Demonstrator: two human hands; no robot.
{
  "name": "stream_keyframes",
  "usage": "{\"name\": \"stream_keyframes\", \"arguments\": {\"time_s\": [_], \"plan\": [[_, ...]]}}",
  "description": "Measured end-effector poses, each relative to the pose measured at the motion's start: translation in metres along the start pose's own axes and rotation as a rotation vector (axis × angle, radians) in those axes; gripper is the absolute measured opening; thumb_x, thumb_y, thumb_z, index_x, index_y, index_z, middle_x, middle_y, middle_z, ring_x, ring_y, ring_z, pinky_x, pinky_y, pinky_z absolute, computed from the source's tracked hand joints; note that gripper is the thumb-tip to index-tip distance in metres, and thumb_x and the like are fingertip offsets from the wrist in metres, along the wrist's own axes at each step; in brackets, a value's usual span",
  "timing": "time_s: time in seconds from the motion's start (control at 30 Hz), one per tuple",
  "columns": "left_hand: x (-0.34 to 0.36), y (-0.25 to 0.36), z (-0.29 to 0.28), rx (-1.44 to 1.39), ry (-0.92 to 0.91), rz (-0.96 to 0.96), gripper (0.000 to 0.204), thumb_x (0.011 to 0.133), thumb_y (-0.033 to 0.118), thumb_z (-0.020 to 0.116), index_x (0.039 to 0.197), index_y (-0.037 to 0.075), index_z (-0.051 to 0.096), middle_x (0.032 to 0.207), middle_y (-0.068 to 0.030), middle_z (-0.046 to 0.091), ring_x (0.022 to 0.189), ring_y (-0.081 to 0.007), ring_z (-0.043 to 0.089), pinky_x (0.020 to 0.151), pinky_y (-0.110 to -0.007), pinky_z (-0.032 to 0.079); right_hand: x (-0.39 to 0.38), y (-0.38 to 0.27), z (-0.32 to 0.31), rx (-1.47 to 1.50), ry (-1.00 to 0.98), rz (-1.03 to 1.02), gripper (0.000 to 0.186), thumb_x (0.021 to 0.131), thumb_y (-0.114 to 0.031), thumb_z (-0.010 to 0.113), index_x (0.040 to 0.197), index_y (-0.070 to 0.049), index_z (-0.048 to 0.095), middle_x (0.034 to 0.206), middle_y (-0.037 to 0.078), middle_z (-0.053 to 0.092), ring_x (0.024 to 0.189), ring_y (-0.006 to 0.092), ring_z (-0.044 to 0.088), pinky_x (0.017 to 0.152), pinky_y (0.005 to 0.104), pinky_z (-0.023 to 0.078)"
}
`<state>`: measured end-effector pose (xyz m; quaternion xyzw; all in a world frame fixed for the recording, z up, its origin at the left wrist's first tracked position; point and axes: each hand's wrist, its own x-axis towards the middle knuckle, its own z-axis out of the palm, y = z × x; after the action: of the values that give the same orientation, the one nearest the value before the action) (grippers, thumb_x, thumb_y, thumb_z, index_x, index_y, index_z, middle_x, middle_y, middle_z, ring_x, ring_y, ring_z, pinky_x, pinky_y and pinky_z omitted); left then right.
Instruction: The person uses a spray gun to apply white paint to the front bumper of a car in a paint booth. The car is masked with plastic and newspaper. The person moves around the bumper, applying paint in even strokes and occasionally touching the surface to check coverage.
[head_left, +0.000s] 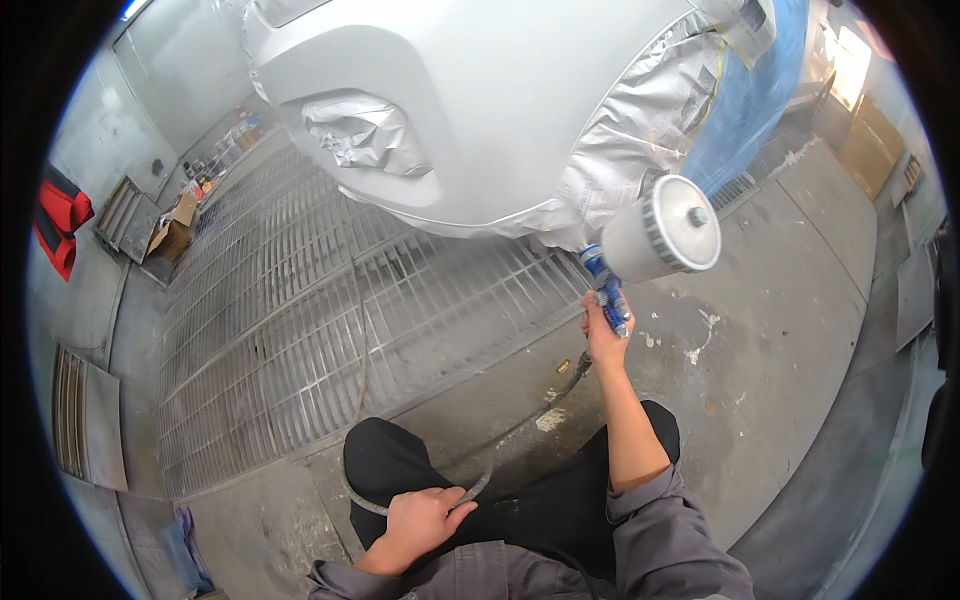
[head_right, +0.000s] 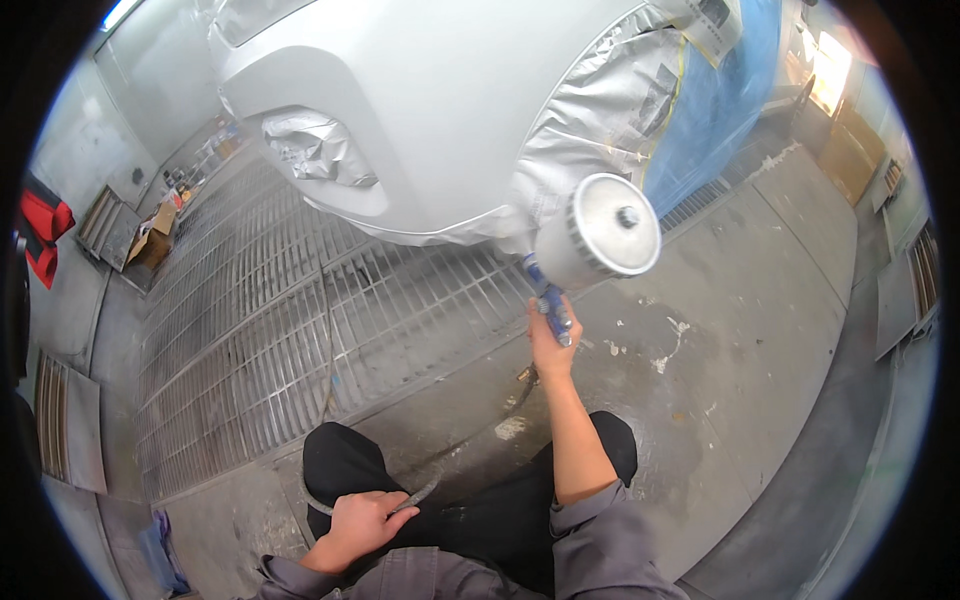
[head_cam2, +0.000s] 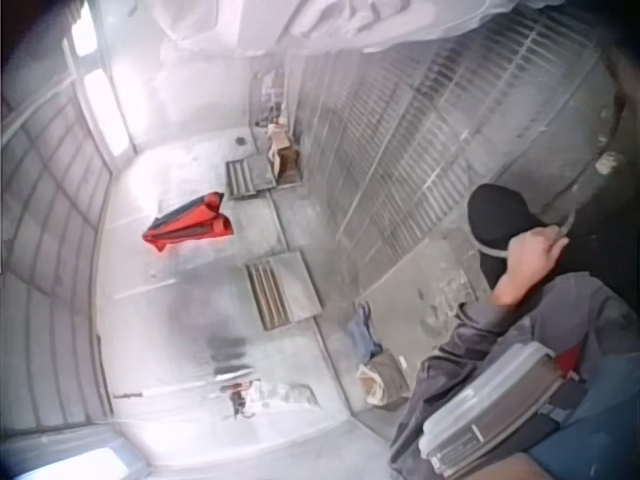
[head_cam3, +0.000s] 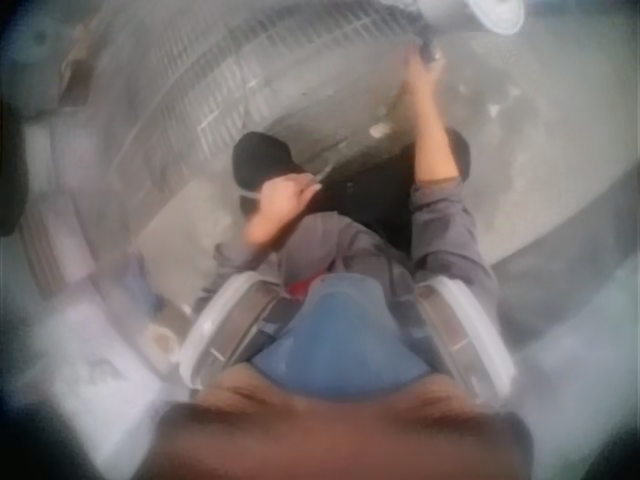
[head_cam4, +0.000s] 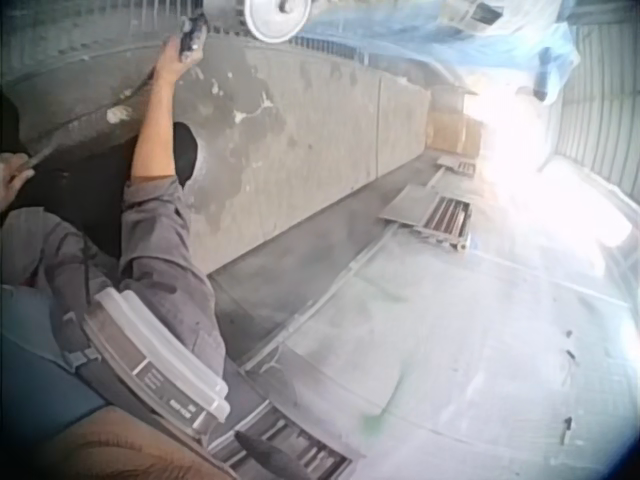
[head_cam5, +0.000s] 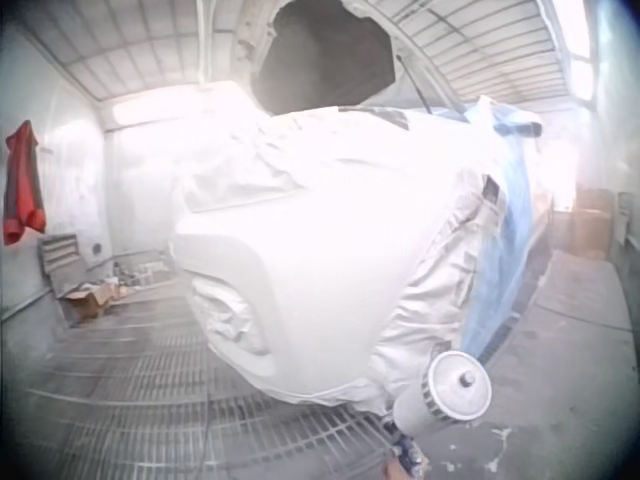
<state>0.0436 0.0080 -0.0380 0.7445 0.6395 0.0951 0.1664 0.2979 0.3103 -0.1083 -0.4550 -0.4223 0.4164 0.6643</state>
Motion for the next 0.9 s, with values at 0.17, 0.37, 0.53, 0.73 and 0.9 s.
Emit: {"name": "stream_keyframes", "arguments": {"time_s": [0.17, 0.37, 0.53, 0.73, 0.9], "plan": [[0.007, 0.004, -0.004, 0.003, 0.027, -0.04, 0.026, 0.089, 0.039, 0.077, 0.093, 0.013, 0.076, 0.075, -0.0061, 0.072, 0.068, -0.0286, 0.07, 0.056, -0.041, 0.053, 0.02, 0.013, -0.015, -0.038, 0.239, 0.017, 0.014, 0.098, -0.015, 0.072, 0.1, -0.004, 0.064, 0.066, -0.003, 0.056, 0.055, 0.0054, 0.051, 0.05, 0.0257, 0.041], [0.009, -0.002, -0.002, 0.008, 0.064, -0.023, 0.029, 0.092, 0.043, 0.072, 0.088, 0.015, 0.072, 0.068, -0.0043, 0.067, 0.063, -0.0286, 0.068, 0.053, -0.042, 0.052, -0.003, 0.041, 0.01, -0.068, 0.092, 0.026, 0.019, 0.096, -0.013, 0.074, 0.107, -0.001, 0.065, 0.071, -0.002, 0.059, 0.062, 0.0062, 0.054, 0.056, 0.0265, 0.046], [0.01, 0.003, 0.0, 0.015, 0.02, -0.032, 0.029, 0.091, 0.044, 0.073, 0.09, 0.015, 0.073, 0.069, -0.0046, 0.068, 0.064, -0.0286, 0.069, 0.053, -0.042, 0.052, -0.034, 0.043, 0.048, -0.201, -0.185, -0.128, 0.015, 0.091, -0.009, 0.077, 0.092, -0.002, 0.065, 0.075, -0.001, 0.063, 0.069, 0.0063, 0.052, 0.061, 0.0271, 0.047], [0.011, 0.002, 0.0, 0.005, 0.014, -0.024, 0.028, 0.09, 0.044, 0.075, 0.092, 0.016, 0.075, 0.069, -0.0043, 0.068, 0.064, -0.0283, 0.069, 0.054, -0.041, 0.052, -0.043, 0.054, 0.064, -0.121, -0.479, -0.198, 0.035, 0.086, -0.011, 0.082, 0.115, 0.002, 0.069, 0.088, 0.012, 0.074, 0.078, 0.0144, 0.068, 0.071, 0.0311, 0.054], [0.013, 0.006, -0.014, 0.003, -0.001, -0.058, 0.024, 0.089, 0.038, 0.077, 0.093, 0.014, 0.078, 0.076, -0.0073, 0.072, 0.07, -0.0294, 0.071, 0.058, -0.041, 0.054, -0.011, 0.05, 0.035, -0.006, -0.185, 0.034, 0.026, 0.092, -0.018, 0.079, 0.109, 0.0, 0.071, 0.078, 0.002, 0.069, 0.068, 0.0054, 0.058, 0.061, 0.0246, 0.048]]}}
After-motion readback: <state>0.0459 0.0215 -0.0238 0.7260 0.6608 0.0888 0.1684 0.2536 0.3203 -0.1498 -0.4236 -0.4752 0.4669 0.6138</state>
